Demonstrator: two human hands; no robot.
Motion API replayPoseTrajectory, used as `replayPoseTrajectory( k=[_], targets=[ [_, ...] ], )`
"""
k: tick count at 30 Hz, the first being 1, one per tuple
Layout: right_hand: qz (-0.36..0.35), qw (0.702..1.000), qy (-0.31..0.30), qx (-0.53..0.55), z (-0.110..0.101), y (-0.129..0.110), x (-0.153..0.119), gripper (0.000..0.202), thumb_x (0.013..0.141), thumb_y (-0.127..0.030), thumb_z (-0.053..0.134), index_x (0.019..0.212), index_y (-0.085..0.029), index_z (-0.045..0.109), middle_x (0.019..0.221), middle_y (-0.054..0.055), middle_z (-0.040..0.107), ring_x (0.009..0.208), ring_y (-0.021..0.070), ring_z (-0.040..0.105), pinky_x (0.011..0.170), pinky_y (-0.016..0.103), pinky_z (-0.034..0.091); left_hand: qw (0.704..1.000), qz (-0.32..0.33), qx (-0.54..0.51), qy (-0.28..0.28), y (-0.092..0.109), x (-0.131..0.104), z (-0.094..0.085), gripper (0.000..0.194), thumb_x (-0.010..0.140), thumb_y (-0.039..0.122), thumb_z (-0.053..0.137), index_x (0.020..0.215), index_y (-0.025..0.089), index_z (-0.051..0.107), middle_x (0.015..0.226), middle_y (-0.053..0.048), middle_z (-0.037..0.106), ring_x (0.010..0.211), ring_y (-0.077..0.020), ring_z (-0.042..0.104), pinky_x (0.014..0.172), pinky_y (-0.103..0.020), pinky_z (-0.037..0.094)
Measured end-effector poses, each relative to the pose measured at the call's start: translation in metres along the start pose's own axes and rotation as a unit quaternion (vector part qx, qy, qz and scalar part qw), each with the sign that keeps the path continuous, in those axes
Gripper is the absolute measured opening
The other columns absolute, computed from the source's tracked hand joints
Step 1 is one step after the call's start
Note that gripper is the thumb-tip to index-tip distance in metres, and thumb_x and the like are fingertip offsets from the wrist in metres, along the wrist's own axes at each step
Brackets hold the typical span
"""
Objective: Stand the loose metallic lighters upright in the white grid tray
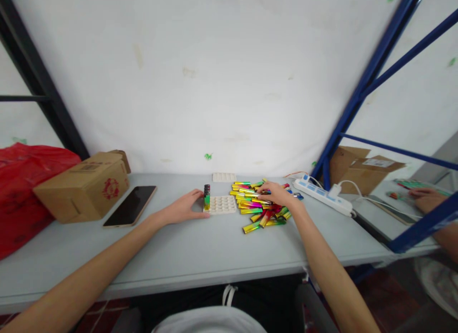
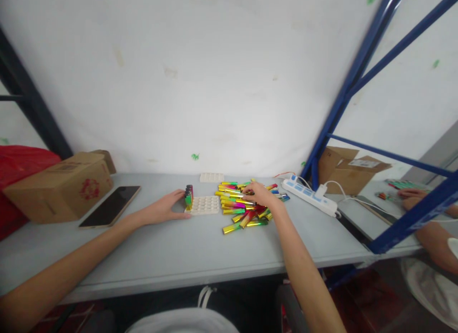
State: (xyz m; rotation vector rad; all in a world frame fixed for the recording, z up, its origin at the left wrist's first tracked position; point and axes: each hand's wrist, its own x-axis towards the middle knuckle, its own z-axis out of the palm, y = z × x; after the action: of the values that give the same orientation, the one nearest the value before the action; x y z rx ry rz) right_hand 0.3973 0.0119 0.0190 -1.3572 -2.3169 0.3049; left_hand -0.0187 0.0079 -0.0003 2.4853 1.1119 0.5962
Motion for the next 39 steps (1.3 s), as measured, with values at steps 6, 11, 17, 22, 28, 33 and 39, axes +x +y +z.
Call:
replayPoseTrajectory(
  k=[6,11,17,22,28,33,39],
  targets=[
    [0.002,0.996,0.072,0.059,0.006,0.004,-0.001,0.021,0.089,-0.037,0.078,0.099,-0.018,0.079,0.105,0.011,0.079,0.101,0.0269,0.07,0.1,0.045,0.053,1.0,0.005,0.0,0.004,-0.002,0.0,0.002,0.074,0.079,0.075,0.079,0.127,0.021,0.067,0.136,-0.015,0.069,0.128,-0.0385,0.066,0.113,-0.048,0.052],
    [0.055,0.934,0.163,0.313,0.014,-0.013,0.006,0.045,0.08,-0.061,0.083,0.098,-0.021,0.075,0.103,0.008,0.079,0.1,0.0261,0.073,0.095,0.042,0.057,1.0,0.006,-0.004,0.006,-0.004,-0.001,0.003,0.075,0.079,0.073,0.08,0.13,0.02,0.065,0.137,-0.016,0.068,0.127,-0.039,0.066,0.114,-0.05,0.052],
    [0.07,0.803,0.131,0.578,0.02,-0.066,0.008,0.049,0.078,-0.063,0.087,0.103,-0.028,0.062,0.088,-0.001,0.076,0.085,0.0209,0.075,0.087,0.037,0.059,1.0,0.009,0.001,-0.003,-0.005,-0.001,0.003,0.074,0.081,0.073,0.078,0.129,0.019,0.064,0.138,-0.017,0.067,0.128,-0.039,0.065,0.115,-0.05,0.05],
    [0.056,0.827,0.043,0.557,0.029,-0.094,0.007,0.048,0.085,-0.068,0.079,0.098,-0.028,0.055,0.067,-0.01,0.051,0.048,0.0084,0.039,0.051,0.023,0.039,1.0,0.014,0.001,0.004,-0.006,-0.001,0.004,0.073,0.08,0.073,0.078,0.127,0.018,0.065,0.134,-0.017,0.068,0.123,-0.0388,0.067,0.112,-0.05,0.052],
    [0.086,0.919,0.145,0.355,0.057,-0.102,0.018,0.065,0.087,-0.086,0.059,0.069,-0.025,0.042,0.059,-0.007,0.033,0.052,0.0111,0.027,0.048,0.027,0.022,1.0,0.024,0.01,-0.003,-0.006,-0.001,0.004,0.073,0.082,0.075,0.076,0.125,0.017,0.066,0.132,-0.016,0.068,0.122,-0.038,0.067,0.111,-0.049,0.053],
    [0.066,0.952,0.216,0.207,0.069,-0.101,0.019,0.066,0.092,-0.078,0.05,0.057,-0.026,0.03,0.057,-0.005,0.029,0.057,0.0118,0.03,0.056,0.029,0.024,0.999,0.032,-0.001,0.008,-0.005,0.0,0.004,0.071,0.081,0.072,0.079,0.126,0.019,0.067,0.133,-0.015,0.07,0.122,-0.0379,0.067,0.112,-0.049,0.053],
    [0.057,0.959,0.227,0.159,0.068,-0.105,0.017,0.051,0.092,-0.063,0.045,0.059,-0.026,0.032,0.055,-0.005,0.034,0.056,0.0124,0.032,0.058,0.03,0.024,1.0,0.02,0.006,0.006,-0.002,-0.001,0.004,0.072,0.081,0.07,0.08,0.128,0.017,0.067,0.134,-0.016,0.07,0.123,-0.0382,0.067,0.111,-0.047,0.053]
  ],
)
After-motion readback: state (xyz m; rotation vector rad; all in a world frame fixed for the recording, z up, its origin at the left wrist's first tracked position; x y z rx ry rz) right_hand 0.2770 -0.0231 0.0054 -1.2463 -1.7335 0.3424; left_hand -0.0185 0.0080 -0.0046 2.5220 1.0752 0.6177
